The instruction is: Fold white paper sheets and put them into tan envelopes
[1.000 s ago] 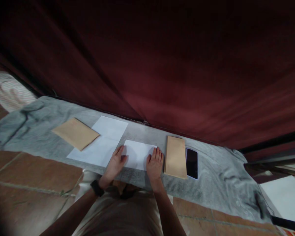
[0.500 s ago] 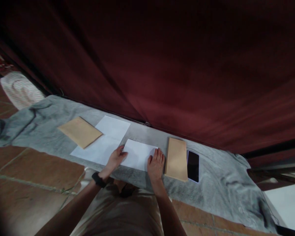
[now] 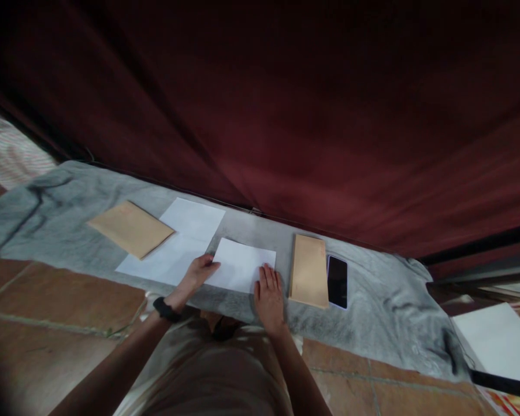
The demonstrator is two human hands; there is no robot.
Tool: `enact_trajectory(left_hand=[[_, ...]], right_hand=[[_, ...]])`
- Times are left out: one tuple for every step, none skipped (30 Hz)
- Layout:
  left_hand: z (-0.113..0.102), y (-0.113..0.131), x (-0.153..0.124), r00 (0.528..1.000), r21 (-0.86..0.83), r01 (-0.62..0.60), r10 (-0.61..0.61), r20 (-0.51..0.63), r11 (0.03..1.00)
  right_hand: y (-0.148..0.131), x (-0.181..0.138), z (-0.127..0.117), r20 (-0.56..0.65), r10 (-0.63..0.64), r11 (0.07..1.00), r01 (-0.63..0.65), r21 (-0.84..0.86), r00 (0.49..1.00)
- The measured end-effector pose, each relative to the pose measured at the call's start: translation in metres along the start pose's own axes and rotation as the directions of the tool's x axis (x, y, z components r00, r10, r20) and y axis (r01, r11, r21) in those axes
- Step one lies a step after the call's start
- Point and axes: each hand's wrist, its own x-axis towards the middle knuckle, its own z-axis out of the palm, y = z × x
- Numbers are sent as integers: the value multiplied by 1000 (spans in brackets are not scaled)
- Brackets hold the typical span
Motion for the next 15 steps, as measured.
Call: enact_trajectory(left_hand=[[0, 0, 0, 1000, 0, 0, 0, -5, 1000], [0, 1, -1, 1000, 1, 0, 0, -9, 1000], [0, 1, -1, 1000, 2, -2, 2, -12, 1000], [0, 2, -2, 1000, 5, -5, 5, -13, 1000], [0, 4, -2, 1000, 9, -9, 9, -12, 1000], [0, 5, -2, 1000, 13, -13, 14, -11, 1000], [0, 7, -3, 1000, 19, -19, 19, -11, 1000], [0, 9, -3, 1000, 26, -24, 25, -11, 999], [1, 10, -3, 999, 34, -30, 30, -14, 999], [1, 12, -4, 999, 40, -34, 35, -18, 999], [1, 13, -5, 999, 50, -37, 38, -25, 998], [2, 15, -7, 999, 69, -37, 39, -34, 997], [2, 16, -8, 998, 96, -34, 39, -44, 995], [3, 18, -11, 998, 134, -30, 38, -55, 990], [4, 19, -13, 997, 182, -23, 36, -69, 983]], right_hand=[[-1, -1, -1, 2, 1, 1000, -1, 1, 1000], [-3, -1, -2, 6, 3, 1000, -3, 1, 1000], [-6, -1, -2, 11, 4, 1000, -4, 3, 1000], [-11, 0, -3, 19, 1, 1000, -1, 9, 1000], [-17, 2, -3, 29, -7, 1000, 6, 20, 1000], [-24, 5, -2, 41, -18, 999, 16, 36, 999], [-32, 9, 0, 53, -34, 998, 31, 57, 998], [-39, 14, 3, 62, -48, 996, 43, 78, 997], [-46, 19, 6, 73, -59, 994, 52, 95, 996], [-52, 25, 9, 73, -48, 994, 40, 104, 996], [-55, 30, 12, 68, -24, 994, 17, 105, 997], [-57, 34, 15, 65, -5, 995, -2, 101, 998], [-58, 37, 17, 62, 11, 996, -16, 93, 998], [-56, 39, 18, 60, 16, 996, -21, 83, 998], [-54, 39, 19, 60, 12, 997, -16, 74, 998]])
